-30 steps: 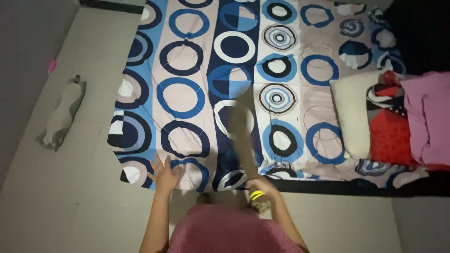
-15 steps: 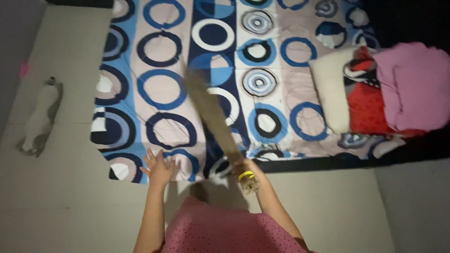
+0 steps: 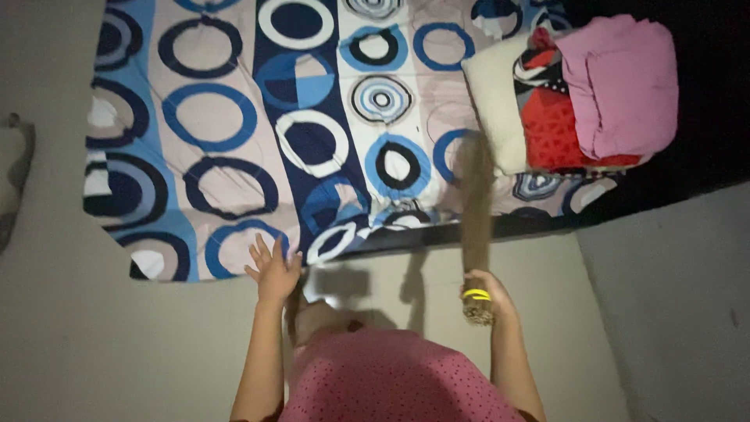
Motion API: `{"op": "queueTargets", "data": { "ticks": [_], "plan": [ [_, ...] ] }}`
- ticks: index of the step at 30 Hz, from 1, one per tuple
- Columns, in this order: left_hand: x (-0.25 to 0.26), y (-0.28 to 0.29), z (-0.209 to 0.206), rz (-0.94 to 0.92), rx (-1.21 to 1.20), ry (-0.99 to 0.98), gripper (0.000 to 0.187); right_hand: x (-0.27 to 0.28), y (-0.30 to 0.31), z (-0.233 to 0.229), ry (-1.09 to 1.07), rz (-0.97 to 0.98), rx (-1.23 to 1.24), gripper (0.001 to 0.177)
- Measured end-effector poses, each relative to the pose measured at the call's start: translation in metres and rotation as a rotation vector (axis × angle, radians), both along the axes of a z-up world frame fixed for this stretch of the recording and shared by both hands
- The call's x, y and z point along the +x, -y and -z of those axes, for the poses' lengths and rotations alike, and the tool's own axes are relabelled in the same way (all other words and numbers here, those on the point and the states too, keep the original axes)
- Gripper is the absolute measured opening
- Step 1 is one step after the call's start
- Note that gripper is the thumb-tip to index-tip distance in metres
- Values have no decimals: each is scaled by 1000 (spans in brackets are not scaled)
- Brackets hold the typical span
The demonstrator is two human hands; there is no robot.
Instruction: Clean the surface of a bed using a hand-held broom.
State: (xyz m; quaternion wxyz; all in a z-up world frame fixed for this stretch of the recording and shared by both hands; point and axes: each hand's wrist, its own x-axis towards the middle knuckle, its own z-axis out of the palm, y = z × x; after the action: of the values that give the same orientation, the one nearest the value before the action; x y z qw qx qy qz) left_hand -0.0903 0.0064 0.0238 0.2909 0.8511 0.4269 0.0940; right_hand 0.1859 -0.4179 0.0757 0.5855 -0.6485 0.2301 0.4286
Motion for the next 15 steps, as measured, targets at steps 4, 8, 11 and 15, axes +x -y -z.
{"op": "queueTargets", "data": {
  "ticks": [4,8,11,15],
  "plan": [
    [-18,30,0,-20,-45,1,77,-43,-28,12,103,-270,-33,31],
    [-28,31,1,-66,-63,-24,78,-71,-68,33,-12,-553,-122,26],
    [-31,32,5,-75,-40,-34,79,-76,-76,67,-58,-595,45,33],
    [-30,27,5,-66,-12,-16,79,-84,-86,39,-161,-591,320,30]
  ]
}}
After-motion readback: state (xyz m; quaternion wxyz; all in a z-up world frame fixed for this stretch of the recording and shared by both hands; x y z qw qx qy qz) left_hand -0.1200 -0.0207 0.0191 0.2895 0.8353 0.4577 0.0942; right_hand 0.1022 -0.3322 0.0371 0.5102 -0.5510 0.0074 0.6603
